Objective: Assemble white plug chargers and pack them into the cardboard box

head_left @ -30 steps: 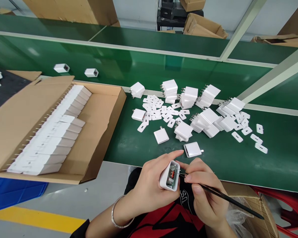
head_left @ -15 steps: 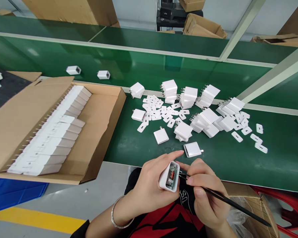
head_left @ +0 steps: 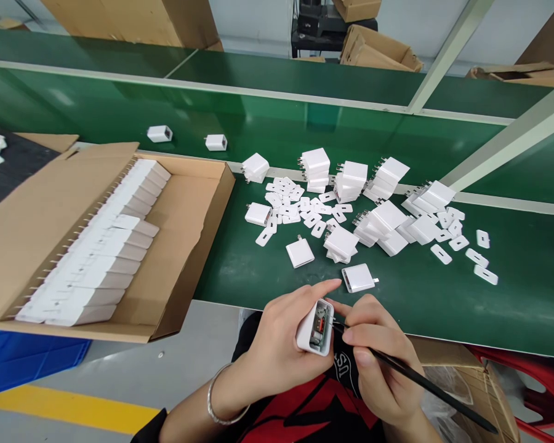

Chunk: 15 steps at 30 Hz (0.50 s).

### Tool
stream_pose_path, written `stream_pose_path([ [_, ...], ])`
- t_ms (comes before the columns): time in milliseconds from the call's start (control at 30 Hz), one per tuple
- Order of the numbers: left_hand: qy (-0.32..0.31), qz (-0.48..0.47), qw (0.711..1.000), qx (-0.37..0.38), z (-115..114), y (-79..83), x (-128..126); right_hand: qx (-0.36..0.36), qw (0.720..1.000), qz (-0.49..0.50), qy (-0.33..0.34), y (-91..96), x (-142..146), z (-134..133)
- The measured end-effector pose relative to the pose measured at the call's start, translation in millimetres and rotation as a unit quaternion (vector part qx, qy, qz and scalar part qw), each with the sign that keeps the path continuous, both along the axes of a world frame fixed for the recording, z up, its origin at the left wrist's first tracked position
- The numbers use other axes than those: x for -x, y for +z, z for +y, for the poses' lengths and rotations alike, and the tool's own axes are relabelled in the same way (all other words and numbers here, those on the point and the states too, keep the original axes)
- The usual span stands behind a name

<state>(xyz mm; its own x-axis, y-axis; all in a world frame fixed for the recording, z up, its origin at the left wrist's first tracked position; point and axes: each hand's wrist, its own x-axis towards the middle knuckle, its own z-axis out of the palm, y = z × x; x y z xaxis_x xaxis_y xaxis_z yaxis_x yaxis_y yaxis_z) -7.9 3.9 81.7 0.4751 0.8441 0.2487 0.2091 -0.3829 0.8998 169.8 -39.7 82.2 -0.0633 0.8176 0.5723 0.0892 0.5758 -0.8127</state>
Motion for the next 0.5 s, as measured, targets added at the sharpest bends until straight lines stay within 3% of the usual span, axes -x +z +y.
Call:
stream_pose_path([
  [267, 0.005, 0.012, 1.0, -0.025, 1, -1.2, 1, -0.033, 0.995, -0.095, -0.013, 10.9, -1, 1],
  [500, 0.031, 0.034, 0.994, -0.099, 0, -4.6, -1, -0.094, 0.962, -0.24, -0.085, 18.3, 6, 4],
])
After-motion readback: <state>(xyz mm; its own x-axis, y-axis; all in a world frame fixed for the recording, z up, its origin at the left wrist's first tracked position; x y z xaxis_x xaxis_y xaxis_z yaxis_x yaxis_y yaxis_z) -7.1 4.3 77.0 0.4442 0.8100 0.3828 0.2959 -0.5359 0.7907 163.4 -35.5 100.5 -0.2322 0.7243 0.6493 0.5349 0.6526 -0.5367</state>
